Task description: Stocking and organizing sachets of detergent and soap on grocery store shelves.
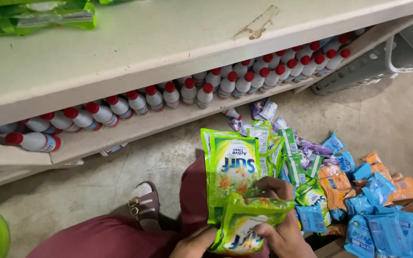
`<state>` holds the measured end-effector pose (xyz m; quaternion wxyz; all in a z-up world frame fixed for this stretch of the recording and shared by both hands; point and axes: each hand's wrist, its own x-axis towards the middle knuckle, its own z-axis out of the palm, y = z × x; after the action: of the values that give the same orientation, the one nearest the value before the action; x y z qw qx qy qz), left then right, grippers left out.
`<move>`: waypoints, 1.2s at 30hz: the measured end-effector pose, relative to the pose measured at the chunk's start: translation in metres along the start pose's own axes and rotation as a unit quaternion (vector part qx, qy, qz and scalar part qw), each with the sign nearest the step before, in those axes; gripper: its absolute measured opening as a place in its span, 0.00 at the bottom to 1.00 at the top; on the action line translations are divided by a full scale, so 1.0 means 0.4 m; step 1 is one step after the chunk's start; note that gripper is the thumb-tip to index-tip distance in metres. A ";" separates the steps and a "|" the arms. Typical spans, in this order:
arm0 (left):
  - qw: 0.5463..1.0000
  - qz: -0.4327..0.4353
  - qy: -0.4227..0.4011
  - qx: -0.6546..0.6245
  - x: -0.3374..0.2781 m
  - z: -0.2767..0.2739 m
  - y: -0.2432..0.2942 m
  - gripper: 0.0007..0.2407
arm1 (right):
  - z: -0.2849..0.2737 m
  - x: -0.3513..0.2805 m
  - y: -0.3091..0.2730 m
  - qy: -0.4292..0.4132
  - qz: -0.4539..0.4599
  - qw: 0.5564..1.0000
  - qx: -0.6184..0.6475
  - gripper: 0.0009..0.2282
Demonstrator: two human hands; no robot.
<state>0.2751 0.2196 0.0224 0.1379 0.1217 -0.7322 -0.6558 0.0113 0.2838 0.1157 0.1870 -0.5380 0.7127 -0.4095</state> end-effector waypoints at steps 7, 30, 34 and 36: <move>0.976 -0.151 0.121 -0.096 0.149 -0.144 0.115 0.33 | 0.005 0.016 -0.040 0.003 0.049 0.998 0.045 0.35; 0.974 0.174 0.035 0.138 0.357 -0.252 0.339 0.14 | 0.043 0.025 0.133 0.290 0.016 0.956 0.032 0.45; 0.958 0.241 0.053 0.147 0.385 -0.273 0.407 0.11 | 0.000 0.110 0.192 0.242 -0.148 0.955 0.080 0.34; 0.959 0.241 0.057 0.141 0.399 -0.285 0.443 0.09 | 0.010 0.120 0.220 0.187 -0.082 0.932 0.301 0.35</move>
<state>0.1681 0.0762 0.2167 0.3149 -0.0027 -0.8157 -0.4853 -0.0566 0.2457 0.0526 0.1691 -0.4271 0.5316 -0.7116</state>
